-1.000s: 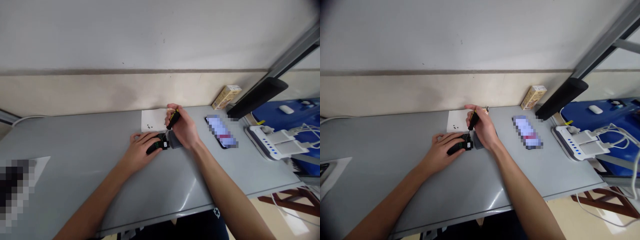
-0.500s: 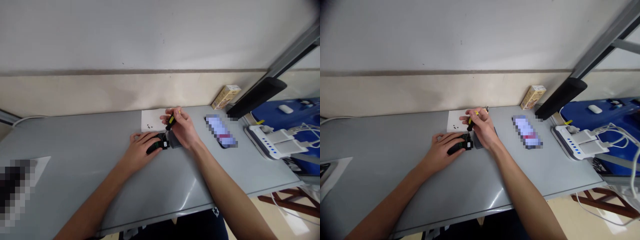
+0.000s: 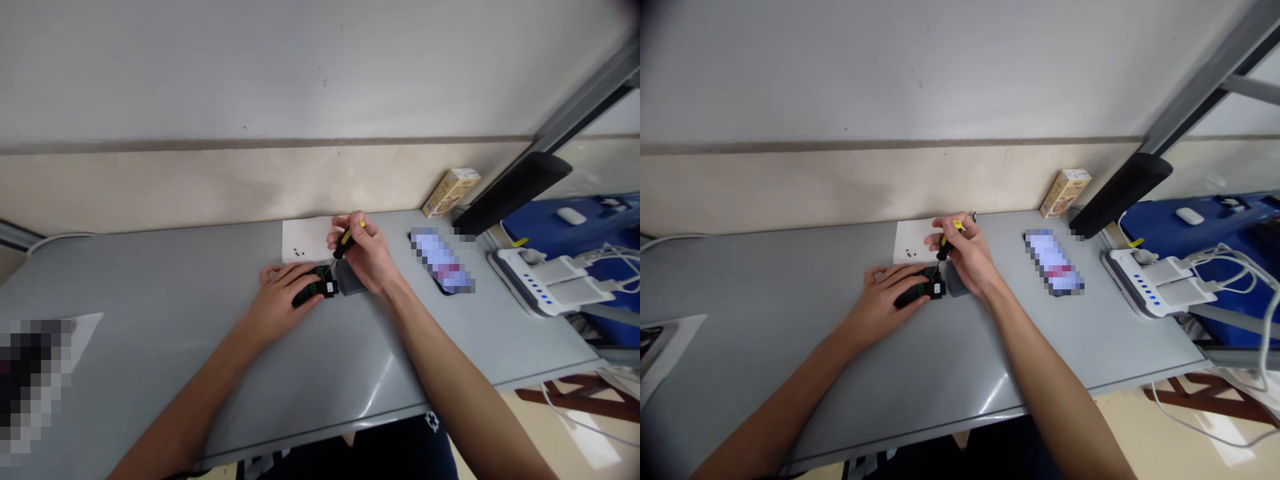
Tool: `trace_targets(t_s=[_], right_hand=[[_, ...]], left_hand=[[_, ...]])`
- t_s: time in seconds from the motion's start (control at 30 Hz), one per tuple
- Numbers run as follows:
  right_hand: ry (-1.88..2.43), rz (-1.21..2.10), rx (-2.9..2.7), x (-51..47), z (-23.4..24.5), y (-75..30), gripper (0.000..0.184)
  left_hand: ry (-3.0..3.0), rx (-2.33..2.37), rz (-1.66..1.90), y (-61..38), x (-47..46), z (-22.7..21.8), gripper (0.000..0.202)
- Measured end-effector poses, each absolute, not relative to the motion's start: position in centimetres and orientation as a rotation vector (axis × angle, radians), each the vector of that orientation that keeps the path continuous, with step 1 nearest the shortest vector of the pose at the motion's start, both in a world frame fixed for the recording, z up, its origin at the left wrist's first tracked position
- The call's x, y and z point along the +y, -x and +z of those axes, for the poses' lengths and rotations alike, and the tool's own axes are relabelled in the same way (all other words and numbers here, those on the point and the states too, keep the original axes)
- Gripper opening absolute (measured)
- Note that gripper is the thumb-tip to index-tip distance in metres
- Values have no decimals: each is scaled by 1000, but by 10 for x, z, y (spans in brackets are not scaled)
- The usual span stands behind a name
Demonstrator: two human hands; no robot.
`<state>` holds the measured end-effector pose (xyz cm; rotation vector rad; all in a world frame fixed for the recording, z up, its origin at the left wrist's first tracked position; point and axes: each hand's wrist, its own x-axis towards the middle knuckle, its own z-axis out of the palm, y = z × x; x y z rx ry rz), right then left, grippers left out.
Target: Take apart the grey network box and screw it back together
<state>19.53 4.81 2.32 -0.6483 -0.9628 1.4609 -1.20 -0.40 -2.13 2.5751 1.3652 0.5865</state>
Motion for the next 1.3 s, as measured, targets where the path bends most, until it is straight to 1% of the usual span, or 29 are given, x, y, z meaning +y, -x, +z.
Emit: trace_targets(t_s=[0.07, 0.17, 0.27, 0.37, 0.57, 0.7, 0.83, 1.03, 1.17, 1.3], right_hand=[[704, 1368, -1011, 49, 19, -193, 47], [762, 1240, -1101, 48, 19, -190, 44], [804, 1165, -1265, 45, 23, -192, 48], [930, 1009, -1419, 46, 25, -200, 37], [1021, 758, -1229, 59, 20, -218, 33], [1134, 627, -1184, 66, 13, -229, 32], [1191, 635, -1229, 69, 6, -231, 34], [1169, 698, -1219, 68, 6, -223, 40], [1106, 828, -1154, 64, 10, -216, 46], [1044, 962, -1132, 59, 15, -209, 45]], left_hand=[[-2575, 1357, 583, 12, -4, -21, 27], [-2580, 1360, 587, 13, -4, -23, 28], [-2600, 1368, 582, 13, -4, -23, 28], [-2621, 1362, 565, 13, -4, -22, 28], [-2630, 1326, 577, 16, -4, -19, 28], [-2535, 1380, 689, 19, -4, -18, 30], [-2438, 1479, 864, 21, -4, -19, 30], [-2340, 1568, 1109, 22, 1, -21, 21], [-2303, 1609, 1151, 22, 3, -23, 18], [-2276, 1627, 1113, 22, 4, -24, 20]])
